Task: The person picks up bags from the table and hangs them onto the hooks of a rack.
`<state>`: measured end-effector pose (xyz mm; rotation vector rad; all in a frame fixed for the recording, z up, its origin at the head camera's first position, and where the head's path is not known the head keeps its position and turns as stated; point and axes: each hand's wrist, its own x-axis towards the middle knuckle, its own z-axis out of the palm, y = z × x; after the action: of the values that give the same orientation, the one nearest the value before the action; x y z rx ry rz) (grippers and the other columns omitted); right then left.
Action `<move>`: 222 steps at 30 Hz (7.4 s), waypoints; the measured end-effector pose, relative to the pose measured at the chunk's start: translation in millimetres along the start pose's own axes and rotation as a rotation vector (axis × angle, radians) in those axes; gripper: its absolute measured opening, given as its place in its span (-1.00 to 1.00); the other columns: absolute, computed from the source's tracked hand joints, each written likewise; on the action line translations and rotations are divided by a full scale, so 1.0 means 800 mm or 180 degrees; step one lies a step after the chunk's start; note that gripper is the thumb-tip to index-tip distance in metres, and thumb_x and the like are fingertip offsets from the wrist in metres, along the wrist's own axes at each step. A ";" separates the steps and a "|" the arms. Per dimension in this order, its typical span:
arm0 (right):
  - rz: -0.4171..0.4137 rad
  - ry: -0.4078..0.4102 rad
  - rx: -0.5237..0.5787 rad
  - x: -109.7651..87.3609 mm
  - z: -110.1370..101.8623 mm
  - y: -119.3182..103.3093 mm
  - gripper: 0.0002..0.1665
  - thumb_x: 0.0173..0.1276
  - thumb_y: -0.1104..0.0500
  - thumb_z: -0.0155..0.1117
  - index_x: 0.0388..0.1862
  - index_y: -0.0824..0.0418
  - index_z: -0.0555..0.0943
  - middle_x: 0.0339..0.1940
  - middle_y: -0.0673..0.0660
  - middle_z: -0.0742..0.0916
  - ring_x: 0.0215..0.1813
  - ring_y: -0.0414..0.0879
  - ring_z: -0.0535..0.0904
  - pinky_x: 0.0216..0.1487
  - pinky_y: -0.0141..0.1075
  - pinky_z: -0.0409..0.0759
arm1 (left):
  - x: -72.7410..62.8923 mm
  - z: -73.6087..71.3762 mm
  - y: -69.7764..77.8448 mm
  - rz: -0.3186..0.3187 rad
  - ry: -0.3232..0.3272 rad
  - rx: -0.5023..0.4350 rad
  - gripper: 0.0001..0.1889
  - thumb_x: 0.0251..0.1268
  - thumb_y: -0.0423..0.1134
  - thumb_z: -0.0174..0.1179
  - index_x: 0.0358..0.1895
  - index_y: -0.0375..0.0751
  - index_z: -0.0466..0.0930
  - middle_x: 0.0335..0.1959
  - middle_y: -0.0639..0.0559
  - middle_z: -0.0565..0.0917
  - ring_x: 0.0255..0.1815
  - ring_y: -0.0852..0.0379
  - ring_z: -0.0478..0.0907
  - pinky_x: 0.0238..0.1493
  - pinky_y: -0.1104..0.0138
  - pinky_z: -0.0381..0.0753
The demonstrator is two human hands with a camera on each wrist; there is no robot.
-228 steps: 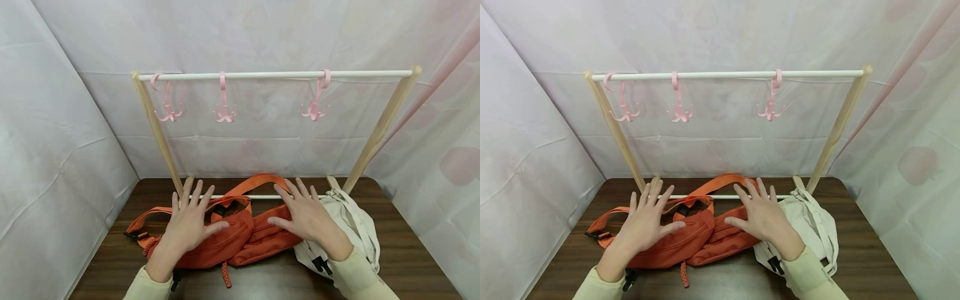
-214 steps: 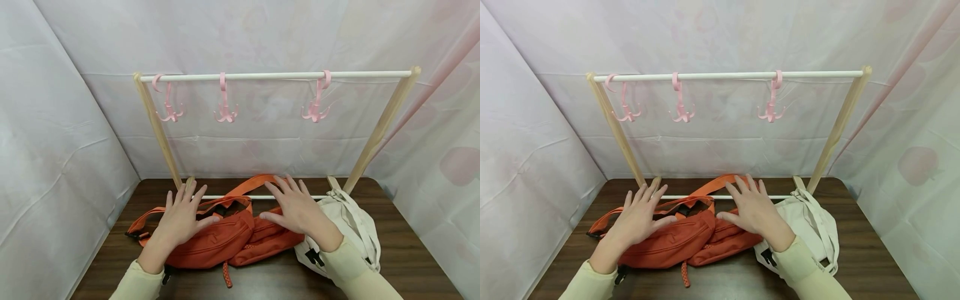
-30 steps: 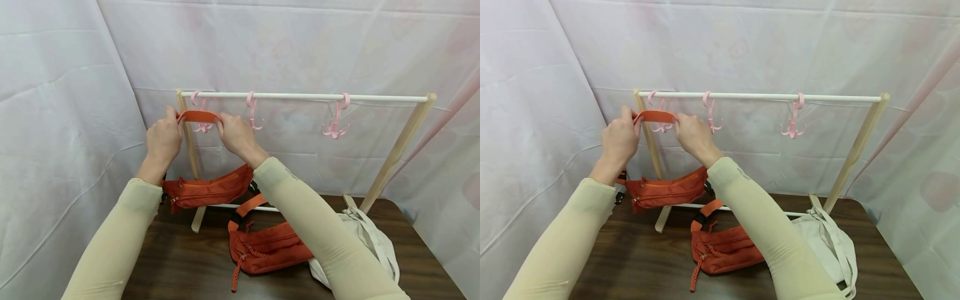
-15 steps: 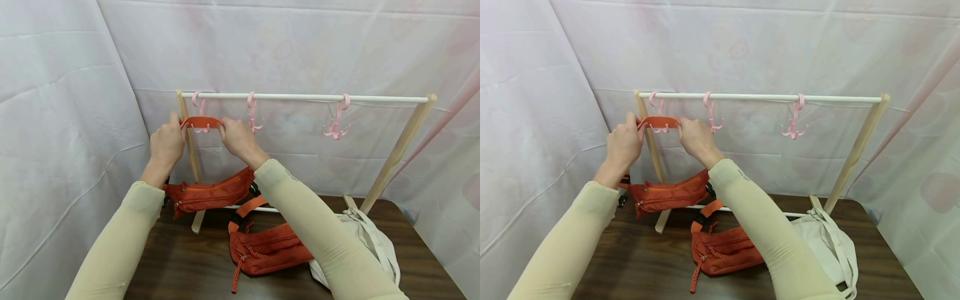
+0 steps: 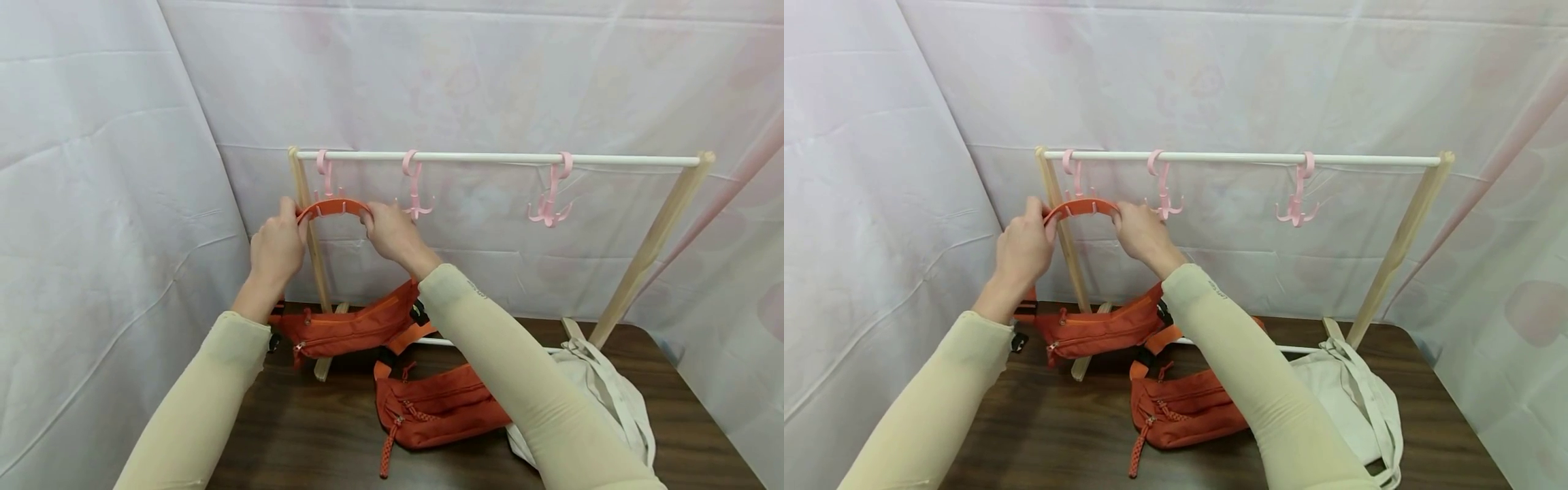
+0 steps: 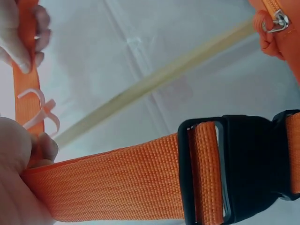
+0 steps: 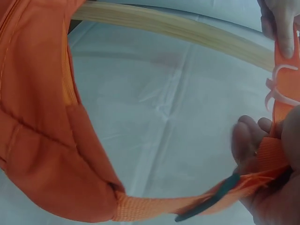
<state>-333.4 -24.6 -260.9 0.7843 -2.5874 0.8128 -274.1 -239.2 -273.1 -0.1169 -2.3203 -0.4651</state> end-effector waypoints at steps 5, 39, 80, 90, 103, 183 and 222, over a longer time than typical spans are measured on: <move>0.0081 -0.0174 0.0082 0.000 0.008 0.007 -0.70 0.77 0.07 -0.01 0.06 0.16 0.65 -0.19 0.06 0.78 -0.28 -0.10 0.63 -0.27 -0.22 0.57 | -0.011 0.005 0.003 -0.0078 -0.0147 -0.0061 -0.81 0.69 -0.21 0.06 0.05 -0.30 0.45 -0.43 -0.29 0.65 -0.55 -0.26 0.59 -0.57 -0.08 0.54; -0.0218 -0.0407 0.0036 -0.071 0.057 0.110 -0.40 0.71 0.12 0.15 0.60 0.29 0.35 0.43 0.31 0.59 0.43 0.19 0.54 0.40 0.06 0.50 | -0.097 0.028 -0.022 -0.0598 -0.0045 -0.0680 -0.52 0.46 -0.26 0.13 0.37 -0.33 0.38 -0.32 -0.17 0.58 -0.58 -0.12 0.43 -0.57 0.08 0.33; 0.0058 -0.0457 -0.0147 -0.186 -0.007 0.143 -0.17 0.65 -0.12 0.23 0.65 0.32 0.28 0.52 0.29 0.51 0.52 0.20 0.43 0.46 0.12 0.42 | -0.130 0.040 0.007 0.0503 0.0984 -0.0432 -0.22 0.24 -0.19 0.48 0.44 -0.38 0.30 0.25 -0.41 0.38 0.12 -0.42 0.30 0.09 -0.18 0.30; 0.0075 -0.0384 -0.0284 -0.203 -0.023 0.158 -0.18 0.64 -0.12 0.25 0.63 0.35 0.31 0.51 0.31 0.52 0.50 0.22 0.45 0.44 0.13 0.44 | -0.136 0.062 0.034 0.0908 0.1035 -0.0584 -0.27 0.28 -0.20 0.42 0.42 -0.41 0.32 0.24 -0.41 0.40 0.07 -0.41 0.33 0.11 -0.18 0.31; 0.0238 -0.0438 -0.0373 -0.220 -0.037 0.178 -0.19 0.65 -0.07 0.24 0.66 0.31 0.26 0.54 0.32 0.48 0.52 0.24 0.43 0.43 0.15 0.44 | -0.146 0.100 0.070 0.1215 0.0643 -0.0823 -0.27 0.26 -0.21 0.47 0.41 -0.42 0.36 0.27 -0.40 0.43 0.05 -0.37 0.40 0.05 -0.12 0.43; 0.0928 -0.1298 -0.0737 -0.205 0.043 0.290 -0.83 0.54 0.06 0.41 -0.11 0.10 0.63 -0.29 0.04 0.71 -0.29 -0.03 0.61 -0.16 -0.01 0.61 | -0.180 0.267 0.124 0.0042 -0.2168 -0.0599 -0.73 0.57 -0.35 0.21 0.20 -0.29 0.46 -0.15 -0.06 0.62 -0.20 -0.04 0.64 -0.19 0.10 0.64; 0.0251 -0.0085 0.0411 -0.200 -0.040 0.206 -0.80 0.59 0.25 0.19 -0.31 0.07 0.48 -0.55 0.04 0.51 -0.58 -0.06 0.34 -0.50 -0.20 0.34 | -0.157 0.178 0.122 -0.0237 -0.0955 -0.1642 -0.72 0.56 -0.38 -0.06 -0.01 -0.29 0.69 -0.22 -0.04 0.60 -0.32 0.01 0.50 -0.21 0.11 0.55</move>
<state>-298.1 173.3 -376.9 0.7372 -2.6249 1.0078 -258.3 -90.0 -425.1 -0.3702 -2.4437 -1.1448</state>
